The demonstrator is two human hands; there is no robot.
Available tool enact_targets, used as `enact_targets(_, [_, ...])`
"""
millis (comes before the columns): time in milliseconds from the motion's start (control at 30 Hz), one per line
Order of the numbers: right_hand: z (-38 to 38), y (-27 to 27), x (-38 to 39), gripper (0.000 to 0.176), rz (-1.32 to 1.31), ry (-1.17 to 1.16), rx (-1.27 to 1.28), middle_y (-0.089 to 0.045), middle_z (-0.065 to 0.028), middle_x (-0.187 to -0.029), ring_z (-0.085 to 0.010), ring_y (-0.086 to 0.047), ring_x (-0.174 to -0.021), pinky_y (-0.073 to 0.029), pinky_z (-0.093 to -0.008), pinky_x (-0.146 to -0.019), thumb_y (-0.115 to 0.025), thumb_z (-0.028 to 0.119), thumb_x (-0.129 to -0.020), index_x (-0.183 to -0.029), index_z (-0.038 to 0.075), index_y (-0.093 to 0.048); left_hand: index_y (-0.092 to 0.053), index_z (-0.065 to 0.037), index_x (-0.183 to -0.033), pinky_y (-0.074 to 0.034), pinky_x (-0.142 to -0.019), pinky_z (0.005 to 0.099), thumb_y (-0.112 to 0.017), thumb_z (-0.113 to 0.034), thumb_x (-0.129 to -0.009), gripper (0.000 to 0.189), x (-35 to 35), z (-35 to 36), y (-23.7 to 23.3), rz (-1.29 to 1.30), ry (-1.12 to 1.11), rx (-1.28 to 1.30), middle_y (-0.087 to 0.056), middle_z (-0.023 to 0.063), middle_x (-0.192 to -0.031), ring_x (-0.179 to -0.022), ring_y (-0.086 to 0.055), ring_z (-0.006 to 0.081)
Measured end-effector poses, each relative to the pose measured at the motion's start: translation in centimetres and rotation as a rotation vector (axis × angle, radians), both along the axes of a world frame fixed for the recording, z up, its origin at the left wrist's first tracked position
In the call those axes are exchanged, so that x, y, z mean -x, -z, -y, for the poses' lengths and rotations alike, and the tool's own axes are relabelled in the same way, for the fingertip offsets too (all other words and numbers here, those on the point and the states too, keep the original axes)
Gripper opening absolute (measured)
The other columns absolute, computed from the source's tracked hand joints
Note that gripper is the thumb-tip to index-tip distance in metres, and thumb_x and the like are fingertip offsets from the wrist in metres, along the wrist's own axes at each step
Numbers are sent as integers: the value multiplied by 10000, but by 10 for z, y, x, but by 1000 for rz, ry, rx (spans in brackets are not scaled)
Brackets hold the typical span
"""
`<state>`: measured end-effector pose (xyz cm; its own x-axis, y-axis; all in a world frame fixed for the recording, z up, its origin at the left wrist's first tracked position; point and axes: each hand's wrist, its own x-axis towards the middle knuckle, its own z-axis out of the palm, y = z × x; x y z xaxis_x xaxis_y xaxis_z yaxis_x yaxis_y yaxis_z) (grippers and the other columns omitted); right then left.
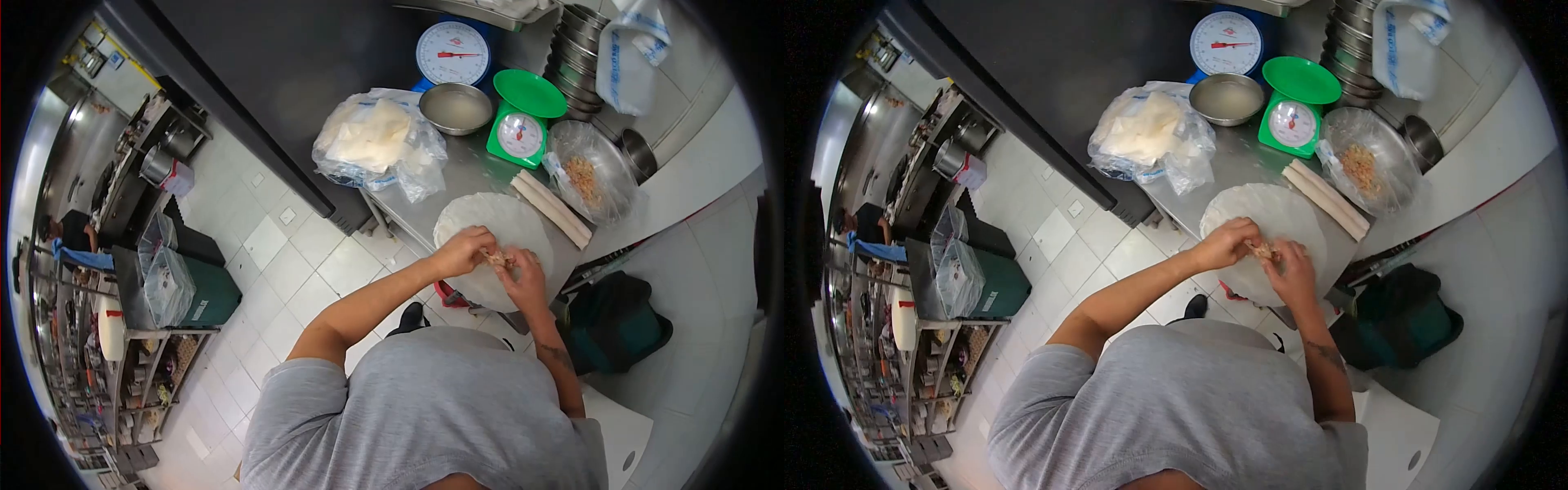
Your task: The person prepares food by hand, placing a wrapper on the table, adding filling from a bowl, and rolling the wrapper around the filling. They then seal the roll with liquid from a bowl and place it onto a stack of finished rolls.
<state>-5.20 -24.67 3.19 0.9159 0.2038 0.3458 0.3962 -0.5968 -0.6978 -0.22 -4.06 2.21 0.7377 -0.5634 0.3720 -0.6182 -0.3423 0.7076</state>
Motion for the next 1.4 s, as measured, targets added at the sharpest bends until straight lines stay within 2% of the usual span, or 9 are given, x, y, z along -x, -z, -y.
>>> enact_targets(133, [-8,10,-3,326,79,41,137,-583,-130,-927,-330,-570,-874,-475,-421,-790,-728,149,-750,-1047,54,-632,-609,-101,-897,-436,-847,397,-721,-8,-690,253,-5,-7,-6,115,-61,-107,-547,89,-1017,-961,-528,313])
enact_targets(267, [-9,16,-7,330,-21,111,150,-568,-129,-909,-328,-559,-892,-472,-416,-783,-738,128,-729,-1031,46,-635,-620,-93,-902,-443,-825,388,-710,-27,-701,229,-1,-5,-19,151,-72,-35,-551,84,-970,-948,-521,307])
enact_targets(433, [-18,-6,-4,326,122,176,184,-579,-132,-963,-324,-546,-962,-466,-414,-824,-751,80,-700,-1001,17,-641,-636,-70,-929,-453,-800,361,-676,-40,-714,221,-5,0,-1,327,-7,-101,-550,86,-935,-916,-519,289])
enact_targets(733, [-21,19,-13,212,223,101,146,-632,-146,-1010,-329,-576,-954,-470,-413,-848,-692,-35,-728,-933,2,-651,-655,-78,-898,-453,-811,361,-698,-86,-723,180,-20,2,7,315,91,-105,-546,78,-915,-910,-518,283])
enact_targets(867, [-7,28,-14,211,149,92,96,-635,-138,-998,-328,-583,-947,-481,-404,-825,-697,-37,-727,-926,10,-646,-641,-64,-890,-453,-824,369,-705,-97,-742,164,-28,-3,12,201,22,-97,-550,87,-926,-923,-518,298])
enact_targets(967, [-8,19,-12,235,-2,140,21,-625,-137,-1009,-330,-576,-965,-477,-406,-838,-715,-10,-723,-948,16,-653,-634,-58,-892,-453,-824,372,-700,-83,-747,161,-25,-10,0,159,-44,-18,-548,94,-924,-923,-517,305])
enact_targets(1067, [-32,-9,-9,295,124,244,37,-603,-129,-1061,-332,-555,-1009,-461,-412,-873,-729,23,-720,-1005,23,-652,-632,-53,-897,-455,-816,372,-693,-51,-733,175,-24,-11,-1,244,14,-85,-544,98,-914,-918,-518,307])
enact_targets(1267, [-22,36,-22,447,-14,64,210,-553,-133,-1162,-343,-517,-1092,-424,-424,-948,-759,83,-714,-1136,19,-627,-647,-52,-937,-458,-808,366,-699,-23,-696,248,-29,-10,14,276,83,-186,-546,99,-915,-913,-523,309])
enact_targets(1400, [-27,12,-16,470,23,104,177,-551,-140,-1167,-345,-518,-1093,-428,-417,-951,-768,101,-718,-1158,16,-625,-650,-68,-1000,-450,-829,406,-726,-56,-677,332,-37,-20,5,213,12,-133,-545,101,-960,-935,-525,318])
